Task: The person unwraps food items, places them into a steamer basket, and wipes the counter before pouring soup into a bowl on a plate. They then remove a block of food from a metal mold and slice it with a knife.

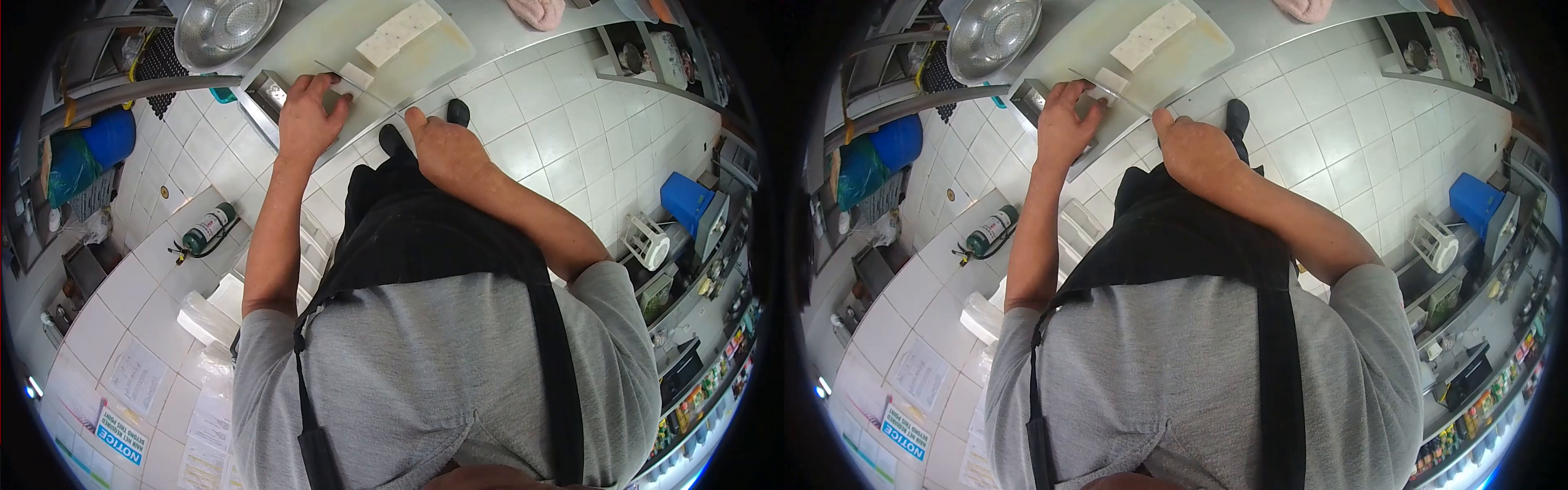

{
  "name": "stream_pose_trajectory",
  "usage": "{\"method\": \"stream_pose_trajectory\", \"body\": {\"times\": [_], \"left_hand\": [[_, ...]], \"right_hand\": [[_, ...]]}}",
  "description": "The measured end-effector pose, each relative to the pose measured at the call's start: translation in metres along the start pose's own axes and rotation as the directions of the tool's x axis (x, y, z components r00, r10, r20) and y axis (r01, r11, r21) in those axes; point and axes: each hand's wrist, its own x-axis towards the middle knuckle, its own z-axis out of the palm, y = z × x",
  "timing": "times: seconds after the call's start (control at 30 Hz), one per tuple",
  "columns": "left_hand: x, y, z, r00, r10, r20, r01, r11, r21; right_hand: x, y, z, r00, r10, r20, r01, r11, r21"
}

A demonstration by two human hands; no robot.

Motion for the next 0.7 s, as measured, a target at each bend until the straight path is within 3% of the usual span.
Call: {"method": "stream_pose_trajectory", "body": {"times": [0.2,0.4,0.47,0.5,0.57,0.6,0.67,0.7], "left_hand": [[0.0,-0.008,0.007,0.997,0.047,-0.066,-0.046,0.999,0.011],[0.006,0.004,0.0,0.997,-0.069,-0.037,0.068,0.997,-0.032],[0.012,0.002,0.002,0.97,0.051,-0.238,-0.065,0.997,-0.051],[0.016,-0.001,0.001,0.97,0.052,-0.238,-0.066,0.997,-0.05],[0.024,-0.014,-0.004,0.994,0.106,0.007,-0.104,0.984,-0.147],[0.029,-0.019,-0.005,0.994,0.107,0.009,-0.104,0.984,-0.144],[0.039,-0.029,-0.006,0.968,0.125,0.219,-0.07,0.967,-0.245],[0.041,-0.03,-0.008,0.967,0.129,0.221,-0.073,0.967,-0.243]], "right_hand": [[0.013,0.005,0.015,0.998,0.025,0.063,-0.028,0.999,0.043],[0.034,0.033,-0.011,0.978,0.088,0.189,-0.117,0.982,0.151],[0.034,0.038,-0.019,0.974,0.077,0.215,-0.109,0.984,0.144],[0.031,0.037,-0.022,0.978,0.05,0.203,-0.073,0.991,0.112],[0.029,0.039,-0.022,0.981,0.019,0.195,-0.036,0.996,0.083],[0.029,0.041,-0.022,0.985,-0.007,0.172,0.001,0.999,0.034],[0.028,0.048,-0.02,0.989,-0.033,0.145,0.035,0.999,-0.013],[0.028,0.054,-0.015,0.993,-0.062,0.1,0.067,0.997,-0.042]]}}
